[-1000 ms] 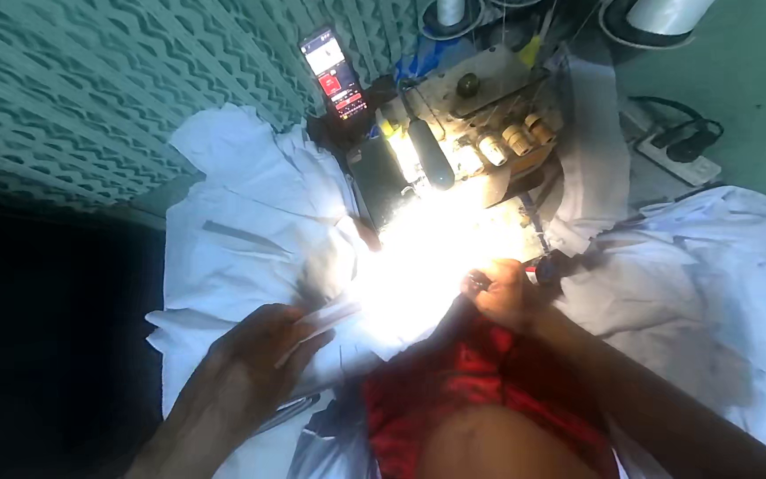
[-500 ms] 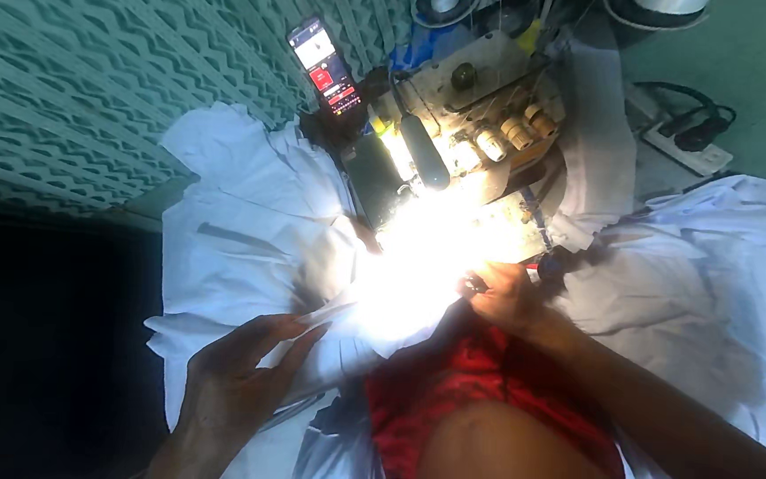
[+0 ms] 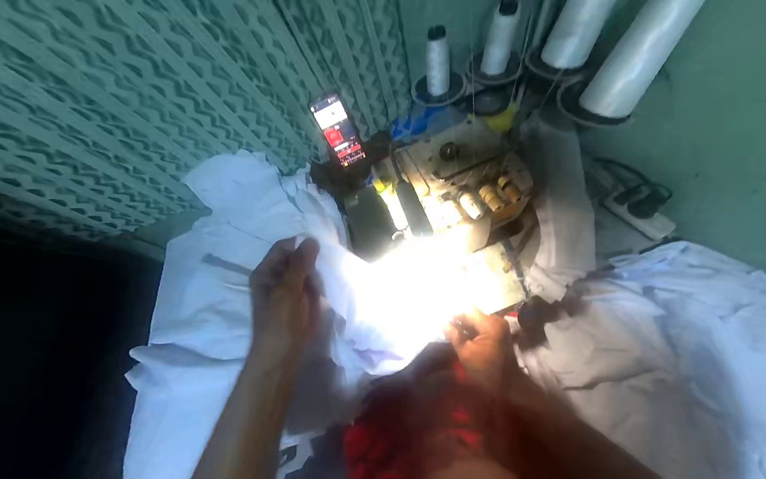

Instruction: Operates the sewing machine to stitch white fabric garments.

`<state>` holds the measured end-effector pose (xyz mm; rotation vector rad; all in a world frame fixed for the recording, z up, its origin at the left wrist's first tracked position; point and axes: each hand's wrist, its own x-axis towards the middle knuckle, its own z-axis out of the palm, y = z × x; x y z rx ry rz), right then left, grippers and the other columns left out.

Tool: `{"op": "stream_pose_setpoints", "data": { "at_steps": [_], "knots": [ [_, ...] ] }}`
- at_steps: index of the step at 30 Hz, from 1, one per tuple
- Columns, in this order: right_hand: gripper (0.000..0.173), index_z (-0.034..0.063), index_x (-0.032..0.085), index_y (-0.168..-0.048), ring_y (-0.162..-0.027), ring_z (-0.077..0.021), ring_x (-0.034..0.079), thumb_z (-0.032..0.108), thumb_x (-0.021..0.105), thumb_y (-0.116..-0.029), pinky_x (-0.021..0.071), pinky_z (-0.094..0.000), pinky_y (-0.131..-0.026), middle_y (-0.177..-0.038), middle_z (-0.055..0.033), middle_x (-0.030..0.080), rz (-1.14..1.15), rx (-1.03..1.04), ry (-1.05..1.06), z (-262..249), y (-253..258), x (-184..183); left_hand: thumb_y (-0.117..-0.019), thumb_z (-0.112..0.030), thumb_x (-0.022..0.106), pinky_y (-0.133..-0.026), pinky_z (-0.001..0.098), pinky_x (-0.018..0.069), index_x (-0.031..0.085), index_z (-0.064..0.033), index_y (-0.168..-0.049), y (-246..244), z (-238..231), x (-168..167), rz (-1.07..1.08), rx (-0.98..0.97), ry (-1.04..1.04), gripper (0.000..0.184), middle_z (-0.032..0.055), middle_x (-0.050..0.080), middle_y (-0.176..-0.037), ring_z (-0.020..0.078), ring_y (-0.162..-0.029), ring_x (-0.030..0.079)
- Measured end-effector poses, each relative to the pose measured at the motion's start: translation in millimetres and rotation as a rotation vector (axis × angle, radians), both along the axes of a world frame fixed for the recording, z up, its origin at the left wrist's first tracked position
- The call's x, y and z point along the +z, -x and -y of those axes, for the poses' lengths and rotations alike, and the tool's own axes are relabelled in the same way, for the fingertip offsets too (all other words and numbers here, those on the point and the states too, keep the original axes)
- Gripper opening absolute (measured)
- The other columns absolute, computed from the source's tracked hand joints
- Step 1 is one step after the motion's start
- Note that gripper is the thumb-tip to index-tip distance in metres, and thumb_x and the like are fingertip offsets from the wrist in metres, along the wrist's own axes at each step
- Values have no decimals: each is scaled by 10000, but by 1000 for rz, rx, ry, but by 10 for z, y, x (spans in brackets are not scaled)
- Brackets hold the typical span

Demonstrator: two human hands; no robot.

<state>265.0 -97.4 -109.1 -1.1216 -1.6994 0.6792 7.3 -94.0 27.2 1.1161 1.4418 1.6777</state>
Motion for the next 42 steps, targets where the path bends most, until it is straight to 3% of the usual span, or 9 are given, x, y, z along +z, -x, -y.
{"op": "stream_pose_setpoints", "data": {
  "at_steps": [2,9,12,20,25,32,38,40,42],
  "knots": [
    [138,93,752,-871,-590,1,633,227,720,-879,549,-207,-561,-696,33,701,-38,39,66,44,64,30,-1018,-214,637,-585,269,564,695,-144,-1006,-251,-322,30,72,60,-11,92,-31,668,-783,66,-641,626],
    [100,110,744,-885,-580,2,638,204,709,-887,560,-200,-553,-705,57,704,-71,67,120,52,64,95,-930,-170,724,-559,215,489,793,-147,-1005,-270,-729,71,-832,143,-123,104,-34,677,-855,32,-634,567],
    [112,117,736,-874,-570,3,635,223,710,-897,556,-194,-537,-695,62,699,-69,55,103,15,72,138,-951,-206,693,-678,325,562,796,-134,-987,-227,-767,97,-1069,180,-136,131,11,687,-862,108,-754,654],
    [94,104,732,-882,-575,31,606,196,711,-880,526,-156,-539,-682,63,677,-68,42,9,-30,128,251,-969,-170,634,-635,457,561,754,-92,-882,-246,-925,145,-1340,167,-208,168,82,716,-883,252,-789,704],
    [96,111,726,-892,-598,8,650,206,723,-877,566,-186,-555,-719,63,710,-81,52,54,30,64,230,-959,-172,660,-628,327,561,789,-104,-1006,-270,-699,145,-1178,111,-323,153,39,692,-864,138,-726,658],
    [321,5,615,-1221,-564,-61,630,248,628,-1012,556,-230,-470,-1038,-35,740,-430,353,240,42,148,673,-955,-237,689,-569,168,501,782,-140,-1025,-257,-27,163,-799,-16,-252,151,-68,671,-861,-15,-663,572],
    [143,58,726,-971,-615,19,550,198,700,-974,478,-163,-573,-728,53,639,-261,709,365,-166,378,1090,-917,-218,778,-634,227,552,659,-117,-1296,147,596,292,-448,-552,6,410,-36,675,-885,71,-718,621],
    [199,52,703,-959,-647,9,539,246,678,-995,468,-173,-591,-753,36,616,-162,767,262,-217,464,1200,-912,-249,776,-693,222,565,696,-159,-1257,457,766,346,-466,-749,164,365,-45,702,-929,50,-773,643],
    [247,28,690,-977,-758,-36,576,270,649,-1010,505,-204,-679,-878,-20,627,-104,817,196,-248,624,1365,-901,-334,778,-652,217,559,745,-177,-1035,715,892,431,-621,-833,425,209,-85,702,-844,11,-722,641]
  ]
}}
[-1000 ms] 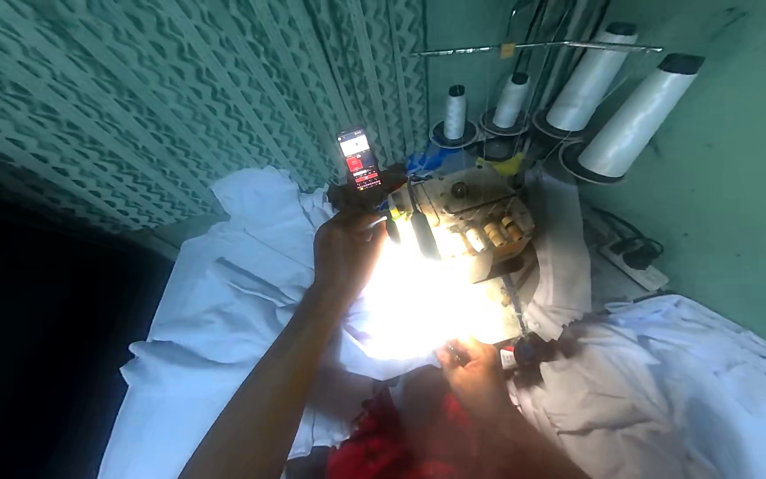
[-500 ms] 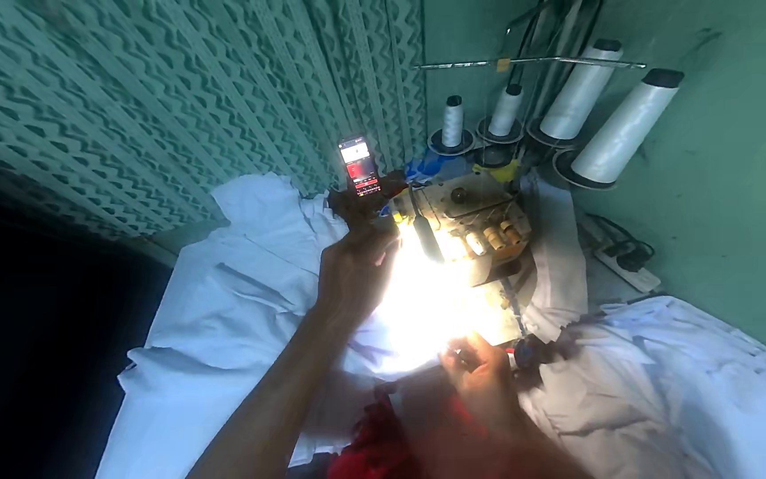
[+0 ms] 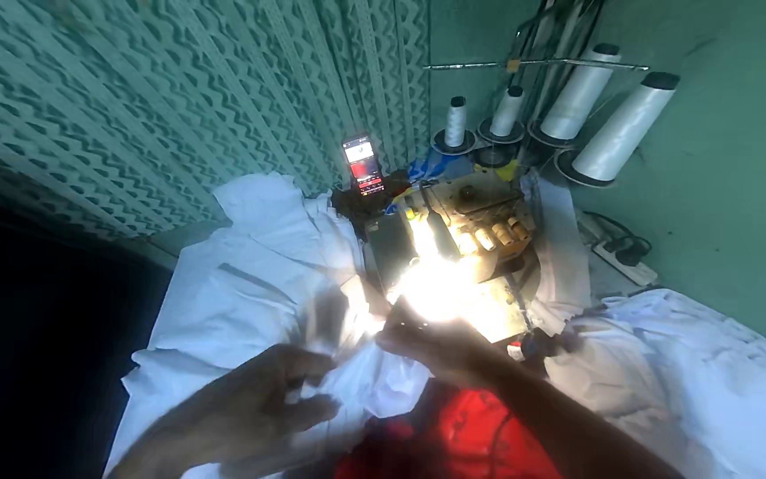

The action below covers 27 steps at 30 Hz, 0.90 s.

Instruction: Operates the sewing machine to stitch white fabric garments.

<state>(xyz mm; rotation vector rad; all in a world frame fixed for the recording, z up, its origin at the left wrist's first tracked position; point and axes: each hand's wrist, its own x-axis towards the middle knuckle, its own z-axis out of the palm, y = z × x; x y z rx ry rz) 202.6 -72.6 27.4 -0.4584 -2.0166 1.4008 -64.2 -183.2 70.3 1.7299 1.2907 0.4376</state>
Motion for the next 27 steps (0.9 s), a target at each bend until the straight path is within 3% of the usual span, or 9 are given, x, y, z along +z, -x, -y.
{"op": "stream_pose_setpoints", "data": {
  "at_steps": [4,6,9,12,15,17,21,25,27],
  "knots": [
    [240,2,706,-967,-785,-81,610,235,659,-1002,531,-251,-719,-900,-57,661,-167,-33,-134,12,570,370,-927,-399,704,-597,599,530,733,-119,-979,727,76,188,-716,264,-296,286,125,675,-767,315,-679,660],
    [166,-27,706,-1041,-732,-69,619,126,681,-984,551,-224,-663,-937,-68,685,-321,-8,-30,47,736,600,-1001,-389,569,-659,595,546,701,-151,-1166,1435,-17,302,-927,427,-830,318,140,701,-931,324,-807,696],
    [132,-52,688,-1062,-585,-58,596,48,670,-978,533,-207,-550,-771,-62,671,-445,60,154,73,748,680,-1055,-248,514,-1022,531,479,575,49,-1316,1087,-216,945,-850,756,-963,400,259,629,-1240,356,-1162,624],
    [154,-23,624,-1035,-583,-58,583,129,636,-1014,531,-219,-544,-751,-28,619,-320,70,203,49,497,199,-959,-279,567,-945,694,452,586,59,-1256,1009,-263,825,-951,544,-998,450,334,601,-1211,522,-1139,590],
    [163,-2,652,-1088,-698,-56,586,137,614,-1011,519,-225,-629,-878,-34,637,-130,-57,205,25,70,-518,-885,-524,664,-683,624,543,742,-122,-1016,814,-329,300,-997,226,-717,430,134,698,-959,368,-877,692],
    [169,9,689,-1113,-819,-41,638,107,609,-1000,552,-219,-749,-966,-27,693,-78,-150,251,41,-227,-872,-894,-504,628,-807,560,556,756,-126,-970,471,-471,84,-758,92,-531,406,91,699,-1025,291,-980,676],
    [195,75,733,-1033,-670,15,578,255,686,-977,506,-184,-636,-767,65,652,-64,-297,326,127,-558,-1170,-971,-404,586,-1030,382,517,744,-149,-1019,-131,-864,-118,-322,56,-423,304,-19,639,-1333,105,-1230,597],
    [172,62,697,-810,-567,42,512,148,634,-946,450,-159,-549,-649,80,584,-39,-532,282,121,-633,-1341,-939,-143,639,-548,271,513,693,-145,-924,-545,-1351,-437,-220,231,-403,56,-48,641,-718,44,-608,595],
    [191,65,678,-797,-516,-9,544,100,576,-956,492,-199,-505,-629,58,588,-24,-599,389,87,-689,-1406,-923,-41,661,-568,396,516,687,-110,-921,-632,-1557,-592,-348,234,-401,73,28,629,-723,146,-618,601]
  ]
}}
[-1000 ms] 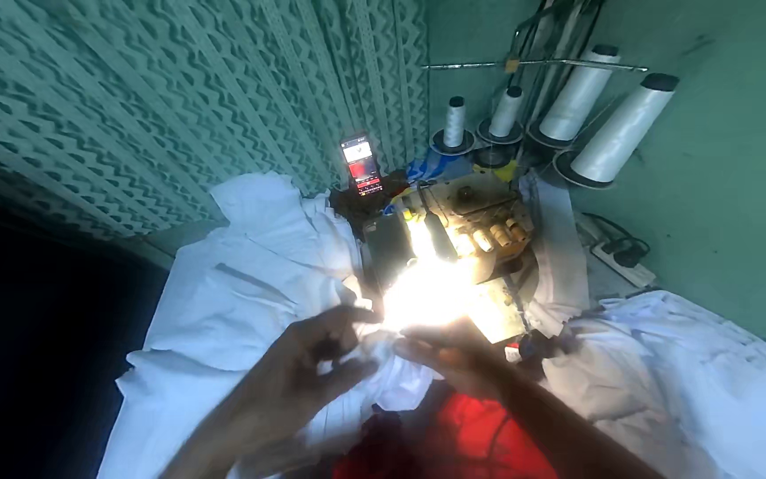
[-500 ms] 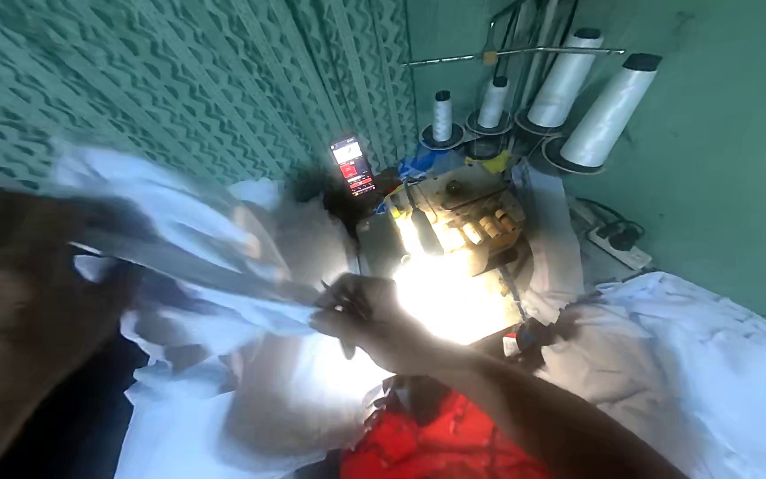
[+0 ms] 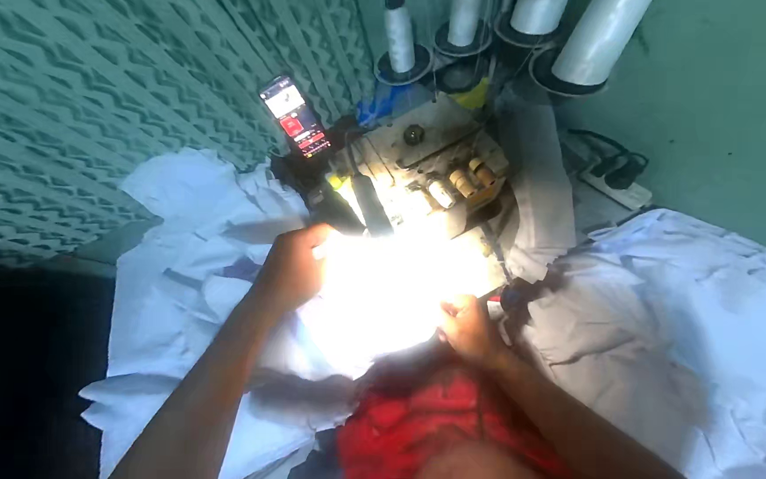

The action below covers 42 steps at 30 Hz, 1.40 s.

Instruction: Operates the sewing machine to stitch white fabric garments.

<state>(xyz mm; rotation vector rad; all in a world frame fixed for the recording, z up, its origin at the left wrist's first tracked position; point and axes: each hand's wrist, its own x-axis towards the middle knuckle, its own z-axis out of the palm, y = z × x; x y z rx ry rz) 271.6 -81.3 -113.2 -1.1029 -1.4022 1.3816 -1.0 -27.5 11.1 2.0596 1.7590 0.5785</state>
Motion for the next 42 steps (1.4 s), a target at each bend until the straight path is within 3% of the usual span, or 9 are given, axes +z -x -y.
{"op": "stream_pose_setpoints", "data": {
  "at_steps": [6,10,18,22,29,32,35,38,42],
  "knots": [
    [234,83,635,-755,-474,-11,541,113,553,-972,487,-193,-471,-575,67,562,-4,-9,74,-2,-59,-31,-744,118,731,-942,579,490,671,14,-1066,-245,-214,-184,-140,-52,-96,344,197,666,-1093,376,-1057,638],
    [206,77,630,-762,-469,-4,527,68,562,-956,473,-184,-461,-574,68,559,-114,-30,0,-28,17,-14,-874,57,677,-982,633,431,655,92,-958,-311,-406,-387,-268,47,-107,94,290,622,-1089,492,-1127,560],
    [210,50,670,-765,-522,4,546,87,593,-956,486,-176,-505,-616,48,583,-98,27,-81,-49,18,-40,-850,28,647,-1146,616,292,676,58,-1063,-311,-496,-442,-397,13,-98,217,260,654,-1138,478,-1222,531],
    [214,42,669,-757,-529,0,547,79,592,-953,483,-180,-508,-619,38,587,-82,29,-114,-76,69,-44,-922,24,627,-1041,599,399,642,133,-952,-256,-512,-421,-231,19,-181,114,329,643,-1036,489,-1077,599],
    [207,24,744,-933,-656,-34,623,129,579,-1000,557,-207,-622,-812,-11,682,51,-44,-156,-172,71,-94,-955,-245,671,-1157,612,327,603,45,-1243,-275,-352,-428,-181,248,-297,415,280,516,-1415,451,-1384,437],
    [224,32,748,-964,-808,-69,663,214,625,-1005,573,-241,-732,-895,-40,709,160,-192,-323,86,-259,-277,-930,-223,666,-1088,493,439,653,12,-1206,-578,210,-424,-46,218,-530,362,218,623,-1304,351,-1281,553],
    [193,20,671,-1025,-630,-1,599,199,710,-963,541,-173,-570,-765,26,654,214,-397,-298,377,-656,-400,-970,-257,665,-895,303,515,691,-46,-1007,-993,779,-558,175,74,-528,216,112,691,-970,165,-985,643],
    [487,-18,631,-1211,-588,-31,498,328,783,-903,471,-200,-548,-742,14,562,431,-457,-186,406,-915,-546,-1011,-182,610,-828,219,599,717,-47,-1036,-1377,934,-763,409,-162,-351,174,49,746,-964,59,-909,712],
    [352,39,751,-919,-619,-152,653,381,671,-934,567,-363,-598,-725,-64,694,747,-361,-270,353,-934,-505,-1071,-336,495,-791,301,581,735,-118,-1067,-1753,729,-924,353,-169,86,325,4,719,-923,83,-843,688]
  ]
}}
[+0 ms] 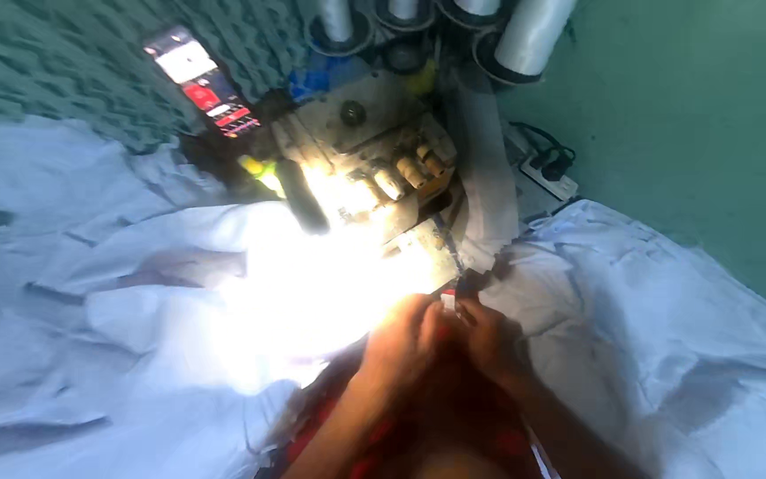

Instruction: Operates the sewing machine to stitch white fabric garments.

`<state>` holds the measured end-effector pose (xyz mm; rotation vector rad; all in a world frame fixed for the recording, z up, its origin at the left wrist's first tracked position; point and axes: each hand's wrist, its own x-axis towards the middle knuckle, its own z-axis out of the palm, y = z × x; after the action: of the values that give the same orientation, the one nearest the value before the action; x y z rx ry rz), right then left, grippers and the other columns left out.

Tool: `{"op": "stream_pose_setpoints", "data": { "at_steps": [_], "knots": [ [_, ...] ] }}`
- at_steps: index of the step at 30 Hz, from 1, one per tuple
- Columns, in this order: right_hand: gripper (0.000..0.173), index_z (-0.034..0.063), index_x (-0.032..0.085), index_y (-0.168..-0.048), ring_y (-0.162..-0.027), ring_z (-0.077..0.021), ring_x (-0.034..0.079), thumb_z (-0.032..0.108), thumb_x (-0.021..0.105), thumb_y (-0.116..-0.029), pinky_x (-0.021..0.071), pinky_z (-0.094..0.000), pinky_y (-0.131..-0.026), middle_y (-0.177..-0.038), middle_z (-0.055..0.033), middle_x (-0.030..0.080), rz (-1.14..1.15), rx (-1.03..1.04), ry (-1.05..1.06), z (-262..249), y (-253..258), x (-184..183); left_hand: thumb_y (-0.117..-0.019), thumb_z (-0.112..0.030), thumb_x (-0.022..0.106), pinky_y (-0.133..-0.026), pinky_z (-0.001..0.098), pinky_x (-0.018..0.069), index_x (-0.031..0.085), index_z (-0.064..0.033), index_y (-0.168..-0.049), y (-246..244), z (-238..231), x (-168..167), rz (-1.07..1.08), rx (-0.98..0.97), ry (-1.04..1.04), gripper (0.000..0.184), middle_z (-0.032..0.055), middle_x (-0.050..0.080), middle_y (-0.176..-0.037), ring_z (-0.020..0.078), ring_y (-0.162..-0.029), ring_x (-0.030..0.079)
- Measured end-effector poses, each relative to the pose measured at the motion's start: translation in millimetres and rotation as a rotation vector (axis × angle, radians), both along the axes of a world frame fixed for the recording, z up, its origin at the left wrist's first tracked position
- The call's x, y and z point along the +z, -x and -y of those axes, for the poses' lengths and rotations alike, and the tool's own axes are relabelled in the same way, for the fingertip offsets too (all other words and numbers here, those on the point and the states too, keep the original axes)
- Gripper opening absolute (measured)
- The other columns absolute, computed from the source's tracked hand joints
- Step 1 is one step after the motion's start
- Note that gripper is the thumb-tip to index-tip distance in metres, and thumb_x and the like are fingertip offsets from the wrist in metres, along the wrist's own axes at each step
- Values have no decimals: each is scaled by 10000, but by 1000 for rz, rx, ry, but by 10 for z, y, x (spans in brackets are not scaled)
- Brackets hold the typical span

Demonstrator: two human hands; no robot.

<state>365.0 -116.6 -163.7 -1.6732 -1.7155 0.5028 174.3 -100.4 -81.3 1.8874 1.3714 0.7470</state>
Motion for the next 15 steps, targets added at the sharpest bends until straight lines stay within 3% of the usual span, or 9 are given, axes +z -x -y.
{"op": "stream_pose_setpoints", "data": {
  "at_steps": [2,4,6,8,12,15],
  "knots": [
    [284,57,746,-867,-622,-168,680,325,661,-907,585,-388,-593,-713,-57,700,66,59,-77,95,51,131,-1066,-487,456,-768,412,584,733,-134,-1067,-84,-230,31,-32,-67,303,448,23,720,-884,144,-811,699],
    [250,47,723,-802,-604,-178,681,295,707,-834,589,-397,-573,-681,-61,684,102,112,-128,238,91,229,-1014,-561,535,-782,479,567,733,-103,-1039,-170,-437,17,-35,-165,512,499,63,709,-890,199,-827,690],
    [239,55,678,-711,-572,-165,658,275,707,-800,572,-362,-544,-638,-55,652,130,168,-188,364,150,268,-982,-439,637,-746,492,552,718,-68,-1002,-265,-546,-23,-107,-253,565,380,93,696,-878,229,-809,677],
    [260,82,653,-699,-551,-109,614,295,680,-844,536,-285,-520,-621,-26,620,95,249,-248,442,212,283,-969,-284,635,-724,519,545,714,-50,-980,-312,-555,-9,-234,-291,534,247,128,692,-879,276,-814,678],
    [258,75,728,-880,-585,-5,587,319,679,-945,523,-175,-555,-695,12,663,-190,377,-136,581,252,283,-1046,-236,515,-836,520,543,680,-8,-1083,-55,-377,54,-216,-243,501,283,165,683,-971,297,-918,676],
    [427,68,731,-1123,-657,-38,598,420,496,-1069,545,-251,-625,-802,10,677,-372,420,197,577,117,266,-1079,-221,462,-765,377,561,652,-9,-1068,309,-159,45,49,-154,540,284,89,672,-899,170,-800,666]
  ]
}}
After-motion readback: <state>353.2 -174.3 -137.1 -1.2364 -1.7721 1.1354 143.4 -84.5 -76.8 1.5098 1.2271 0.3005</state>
